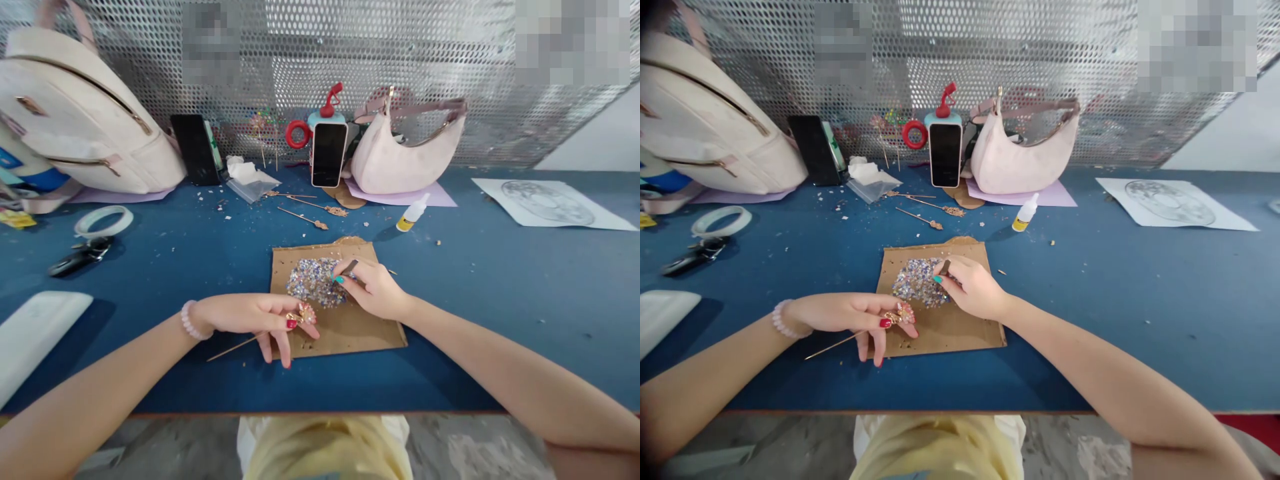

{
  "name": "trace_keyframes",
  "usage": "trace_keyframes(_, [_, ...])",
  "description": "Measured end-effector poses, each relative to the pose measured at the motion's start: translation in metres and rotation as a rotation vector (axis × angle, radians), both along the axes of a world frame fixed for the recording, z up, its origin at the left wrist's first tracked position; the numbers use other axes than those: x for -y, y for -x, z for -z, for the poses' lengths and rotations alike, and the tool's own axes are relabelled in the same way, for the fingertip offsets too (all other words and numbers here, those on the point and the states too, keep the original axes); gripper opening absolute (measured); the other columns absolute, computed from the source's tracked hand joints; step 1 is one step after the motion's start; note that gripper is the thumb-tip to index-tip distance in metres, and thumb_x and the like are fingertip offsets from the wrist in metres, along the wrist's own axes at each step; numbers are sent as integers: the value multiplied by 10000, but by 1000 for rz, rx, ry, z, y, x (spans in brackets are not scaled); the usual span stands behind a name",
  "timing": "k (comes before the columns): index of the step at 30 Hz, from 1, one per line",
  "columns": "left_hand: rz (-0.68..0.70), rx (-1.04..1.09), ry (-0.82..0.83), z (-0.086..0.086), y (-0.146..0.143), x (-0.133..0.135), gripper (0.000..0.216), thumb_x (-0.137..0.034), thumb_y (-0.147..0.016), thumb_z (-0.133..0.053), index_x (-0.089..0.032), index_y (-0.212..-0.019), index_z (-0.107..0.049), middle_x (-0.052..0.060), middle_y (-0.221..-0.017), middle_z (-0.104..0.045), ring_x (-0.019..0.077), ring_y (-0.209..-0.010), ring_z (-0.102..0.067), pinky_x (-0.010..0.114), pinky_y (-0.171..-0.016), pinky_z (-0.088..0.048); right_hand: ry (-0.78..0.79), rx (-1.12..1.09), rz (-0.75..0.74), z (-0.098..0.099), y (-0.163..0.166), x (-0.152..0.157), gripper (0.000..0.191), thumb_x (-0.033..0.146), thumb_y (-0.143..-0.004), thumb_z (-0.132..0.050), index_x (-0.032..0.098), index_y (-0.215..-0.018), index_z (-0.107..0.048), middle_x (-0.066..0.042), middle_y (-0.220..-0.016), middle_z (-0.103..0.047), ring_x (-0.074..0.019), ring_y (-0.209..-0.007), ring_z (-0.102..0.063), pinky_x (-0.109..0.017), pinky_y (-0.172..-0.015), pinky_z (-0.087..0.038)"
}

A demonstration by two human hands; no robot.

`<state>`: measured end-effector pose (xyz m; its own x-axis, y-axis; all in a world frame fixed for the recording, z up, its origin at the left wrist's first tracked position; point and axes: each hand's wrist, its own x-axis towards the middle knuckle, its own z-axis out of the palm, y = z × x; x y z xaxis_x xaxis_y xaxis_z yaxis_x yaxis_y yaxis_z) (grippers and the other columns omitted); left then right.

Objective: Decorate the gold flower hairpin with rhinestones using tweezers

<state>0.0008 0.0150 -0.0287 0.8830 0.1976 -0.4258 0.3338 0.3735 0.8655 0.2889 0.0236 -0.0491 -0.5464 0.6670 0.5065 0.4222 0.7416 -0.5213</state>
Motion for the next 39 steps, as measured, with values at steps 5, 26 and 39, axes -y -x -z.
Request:
trace_keyframes(5, [-21, -12, -4, 0, 1, -1, 404, -493, -1026, -638, -290, -1364, -550, 130, -1626, -495, 169, -960, -791, 235, -730, -638, 15, 2, -10, 0, 1, 0, 164, 184, -1006, -487, 211, -993, -648, -71, -927, -750, -203, -874, -725, -339, -794, -599])
trace_keyframes(26, [-12, -65, -19, -9, 0, 0, 400, -532, -1025, -618, -257, -1308, -549, 126, -1475, -614, 168, -943, -789, 227, -728, -624, 15, 40, 14, -3, -8, -4, 194, 177, -1001, -465, 211, -1005, -656, -56, -938, -750, -196, -881, -710, -319, -805, -574])
trace_keyframes(39, [-14, -69, 0, -13, -2, 1, 479, -612, -995, -643, -255, -1296, -541, 90, -1427, -643, 126, -916, -788, 178, -730, -628, 54, 83, 5, -9, -10, -5, 199, 207, -1001, -466, 198, -998, -665, -53, -907, -755, -171, -776, -692, -293, -731, -543])
